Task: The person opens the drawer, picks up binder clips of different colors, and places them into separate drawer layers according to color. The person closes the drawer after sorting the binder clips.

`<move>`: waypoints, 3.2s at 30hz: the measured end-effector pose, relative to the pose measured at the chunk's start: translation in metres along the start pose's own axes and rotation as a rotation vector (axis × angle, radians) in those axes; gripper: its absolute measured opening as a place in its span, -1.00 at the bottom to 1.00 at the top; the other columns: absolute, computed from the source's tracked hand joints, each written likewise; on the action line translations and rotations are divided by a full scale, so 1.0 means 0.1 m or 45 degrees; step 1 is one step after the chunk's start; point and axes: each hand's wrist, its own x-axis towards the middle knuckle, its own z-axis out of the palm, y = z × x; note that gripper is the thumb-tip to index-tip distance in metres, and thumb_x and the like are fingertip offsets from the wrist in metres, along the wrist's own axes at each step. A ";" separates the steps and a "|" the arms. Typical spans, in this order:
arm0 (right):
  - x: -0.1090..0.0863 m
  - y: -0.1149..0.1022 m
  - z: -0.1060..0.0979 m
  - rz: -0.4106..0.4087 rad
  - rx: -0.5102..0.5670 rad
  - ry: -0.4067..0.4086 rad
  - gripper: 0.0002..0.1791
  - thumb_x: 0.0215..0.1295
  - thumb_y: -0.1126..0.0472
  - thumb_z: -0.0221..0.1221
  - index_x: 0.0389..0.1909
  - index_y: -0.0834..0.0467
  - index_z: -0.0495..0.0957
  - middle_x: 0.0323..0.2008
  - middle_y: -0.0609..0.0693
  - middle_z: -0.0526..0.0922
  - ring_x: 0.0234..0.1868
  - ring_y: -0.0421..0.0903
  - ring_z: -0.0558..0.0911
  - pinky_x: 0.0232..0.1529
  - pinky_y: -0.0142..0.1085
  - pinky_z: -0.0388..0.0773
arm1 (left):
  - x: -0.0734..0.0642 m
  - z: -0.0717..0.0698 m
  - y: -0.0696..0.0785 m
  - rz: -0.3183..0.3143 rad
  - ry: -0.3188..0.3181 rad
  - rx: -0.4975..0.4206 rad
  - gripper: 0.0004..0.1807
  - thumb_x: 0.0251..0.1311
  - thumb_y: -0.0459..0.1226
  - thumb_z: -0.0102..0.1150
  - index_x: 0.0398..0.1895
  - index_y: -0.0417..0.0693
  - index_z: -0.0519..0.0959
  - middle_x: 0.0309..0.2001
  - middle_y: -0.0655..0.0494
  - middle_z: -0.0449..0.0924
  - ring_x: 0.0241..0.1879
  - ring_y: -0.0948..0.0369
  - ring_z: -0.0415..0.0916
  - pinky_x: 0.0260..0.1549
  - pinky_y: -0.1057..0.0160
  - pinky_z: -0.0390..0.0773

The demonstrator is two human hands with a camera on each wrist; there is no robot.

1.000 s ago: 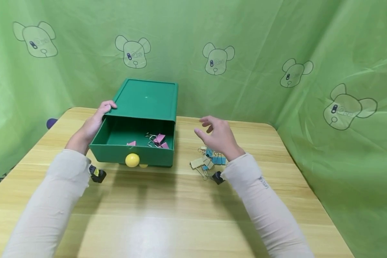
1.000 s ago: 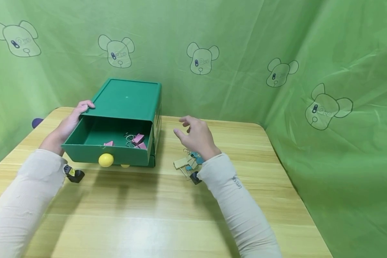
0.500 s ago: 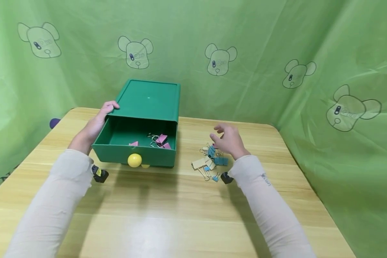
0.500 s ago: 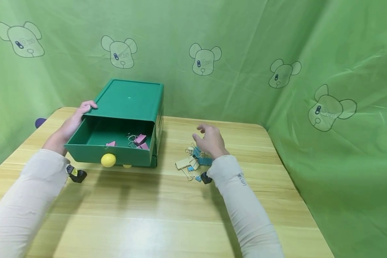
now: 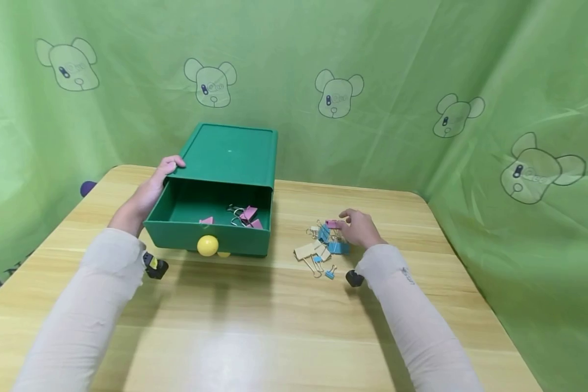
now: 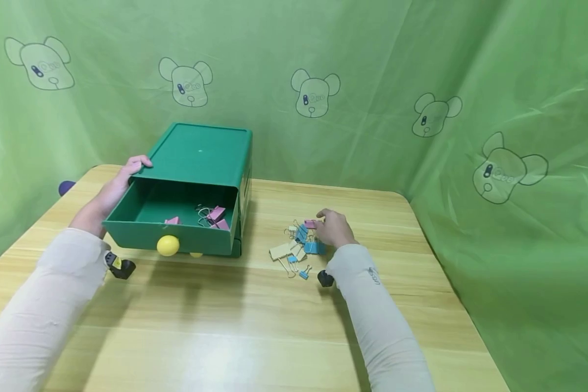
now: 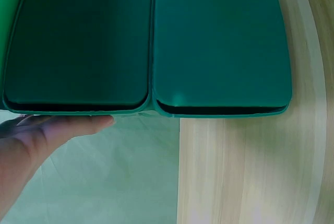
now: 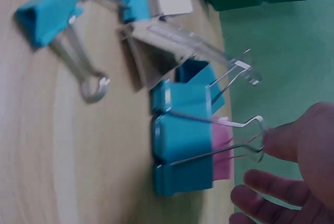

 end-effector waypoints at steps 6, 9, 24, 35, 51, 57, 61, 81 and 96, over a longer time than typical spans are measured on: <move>0.06 0.08 0.02 0.001 -0.014 -0.026 -0.56 0.47 0.14 0.00 0.25 0.29 0.40 0.01 0.32 0.56 -0.04 0.21 0.56 0.01 0.04 0.48 | 0.01 -0.01 0.02 -0.003 0.009 0.016 -0.77 0.51 0.05 -0.54 -0.03 0.54 0.23 0.40 -0.03 -0.25 0.29 -0.14 -0.18 0.03 0.01 0.11; 0.07 0.11 0.04 0.011 -0.016 -0.035 -0.57 0.46 0.14 0.01 0.23 0.27 0.43 -0.03 0.29 0.59 -0.14 0.15 0.59 -0.09 -0.03 0.52 | 0.00 0.00 0.02 -0.021 0.014 0.022 -0.77 0.51 0.06 -0.54 -0.04 0.55 0.22 0.41 -0.03 -0.25 0.29 -0.14 -0.18 0.04 -0.01 0.11; 0.05 0.14 0.06 0.049 0.022 0.052 -0.75 0.45 0.12 0.07 -0.14 0.23 0.56 -0.23 0.16 0.61 -0.22 0.09 0.54 -0.19 -0.10 0.50 | -0.01 -0.01 0.00 -0.028 0.025 0.017 -0.76 0.50 0.06 -0.55 -0.04 0.57 0.23 0.41 -0.04 -0.25 0.30 -0.16 -0.18 0.04 -0.05 0.12; 0.02 0.16 0.06 0.038 0.038 0.131 -0.79 0.45 0.17 0.04 -0.16 0.22 0.56 -0.25 0.16 0.63 -0.19 0.11 0.54 -0.09 -0.03 0.47 | -0.02 0.00 -0.01 -0.039 0.025 0.013 -0.77 0.50 0.07 -0.54 -0.04 0.57 0.23 0.41 -0.04 -0.25 0.29 -0.16 -0.16 0.02 -0.04 0.14; -0.06 0.15 0.00 0.049 0.076 0.175 -0.77 0.47 0.14 0.01 -0.14 0.22 0.55 -0.33 0.12 0.62 -0.40 0.01 0.54 -0.28 -0.14 0.48 | -0.02 0.01 0.00 -0.060 0.023 0.009 -0.76 0.50 0.08 -0.54 -0.04 0.57 0.23 0.42 -0.03 -0.26 0.30 -0.16 -0.18 0.04 -0.04 0.12; -0.08 0.15 -0.01 0.026 0.085 0.216 -0.77 0.46 0.15 0.02 -0.14 0.23 0.56 -0.28 0.14 0.63 -0.25 0.07 0.56 -0.13 -0.07 0.50 | -0.02 0.01 0.00 -0.067 0.031 0.013 -0.76 0.50 0.07 -0.55 -0.04 0.57 0.22 0.43 -0.02 -0.27 0.32 -0.14 -0.20 0.10 -0.12 0.07; -0.08 0.15 -0.01 -0.001 0.090 0.248 -0.77 0.46 0.17 0.03 -0.14 0.24 0.55 -0.27 0.15 0.63 -0.24 0.08 0.57 -0.11 -0.06 0.52 | -0.02 0.01 0.00 -0.071 0.030 0.006 -0.76 0.50 0.07 -0.56 -0.03 0.57 0.22 0.43 0.00 -0.28 0.33 -0.14 -0.23 0.15 -0.18 0.01; -0.11 0.03 -0.08 -0.099 0.084 0.350 -0.79 0.43 0.18 0.08 -0.20 0.26 0.57 -0.34 0.15 0.65 -0.33 0.05 0.57 -0.23 -0.10 0.53 | -0.01 0.01 0.01 -0.060 0.015 -0.007 -0.76 0.50 0.08 -0.56 -0.05 0.59 0.22 0.42 -0.03 -0.26 0.27 -0.15 -0.12 0.01 -0.04 0.18; -0.15 -0.09 -0.15 -0.143 0.095 0.395 -0.77 0.42 0.14 0.10 -0.22 0.25 0.58 -0.34 0.15 0.66 -0.31 0.06 0.58 -0.19 -0.08 0.52 | -0.01 0.02 0.01 -0.035 0.015 -0.041 -0.78 0.50 0.08 -0.52 -0.06 0.57 0.23 0.36 -0.02 -0.19 0.17 -0.05 -0.01 -0.03 0.02 0.22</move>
